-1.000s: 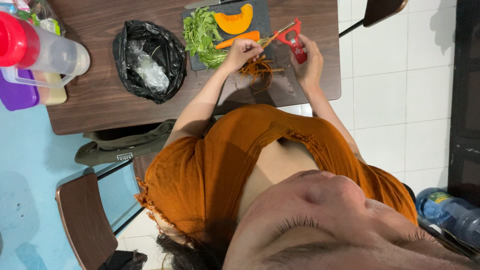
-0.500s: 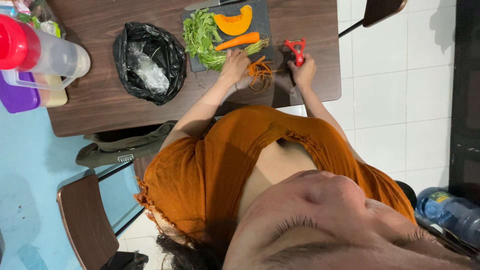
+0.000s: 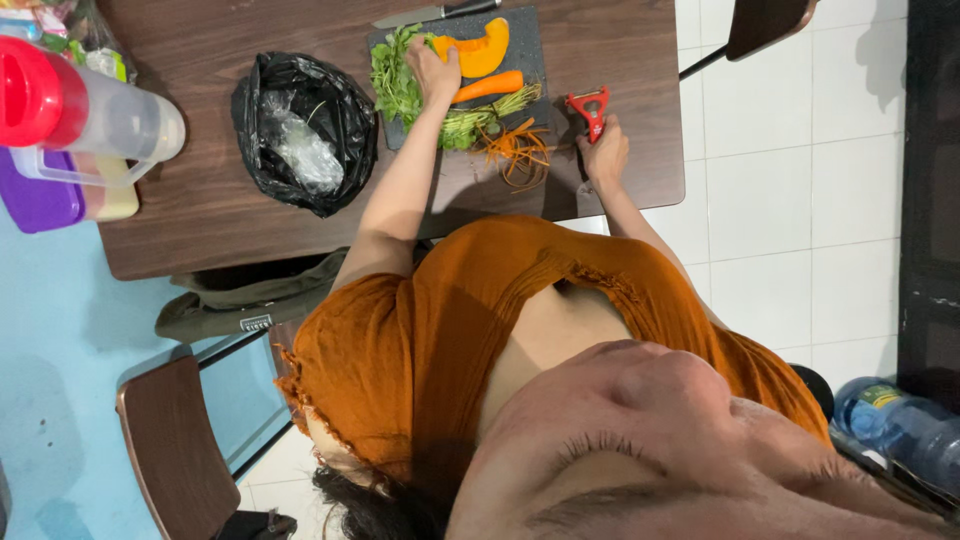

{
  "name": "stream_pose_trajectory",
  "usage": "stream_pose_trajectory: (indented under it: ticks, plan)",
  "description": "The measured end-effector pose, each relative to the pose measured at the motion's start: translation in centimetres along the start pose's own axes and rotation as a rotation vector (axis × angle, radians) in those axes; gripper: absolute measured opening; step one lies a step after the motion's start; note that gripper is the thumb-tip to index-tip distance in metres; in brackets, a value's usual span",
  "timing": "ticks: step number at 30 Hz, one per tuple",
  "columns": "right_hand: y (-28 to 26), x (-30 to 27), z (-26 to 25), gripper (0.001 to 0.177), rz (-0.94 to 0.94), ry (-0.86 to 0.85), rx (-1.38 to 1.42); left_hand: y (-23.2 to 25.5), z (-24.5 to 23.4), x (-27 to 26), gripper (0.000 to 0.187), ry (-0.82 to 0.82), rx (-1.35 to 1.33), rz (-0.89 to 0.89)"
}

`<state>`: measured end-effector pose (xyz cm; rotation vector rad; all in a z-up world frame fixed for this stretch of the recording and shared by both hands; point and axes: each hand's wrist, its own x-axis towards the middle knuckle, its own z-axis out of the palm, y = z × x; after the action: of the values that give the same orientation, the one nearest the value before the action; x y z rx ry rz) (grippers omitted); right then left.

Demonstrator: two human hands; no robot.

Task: The person peels a carrot using a peeler and then peels a piece of pumpkin with the peeler.

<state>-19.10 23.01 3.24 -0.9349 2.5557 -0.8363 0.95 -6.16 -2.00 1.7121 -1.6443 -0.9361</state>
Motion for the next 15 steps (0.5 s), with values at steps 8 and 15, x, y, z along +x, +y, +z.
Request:
stream_pose_trajectory:
  ticks: [8, 15]
  plan:
    - [-2.4, -1.3, 0.1, 0.035, -0.166, -0.026, 0.182, -1.2, 0.9, 0.4, 0.063, 0.053, 0.003, 0.105]
    - [-5.2, -1.4, 0.7, 0.027, -0.211, -0.155, 0.232, -1.1, 0.6, 0.5, 0.06, -0.049, 0.014, 0.049]
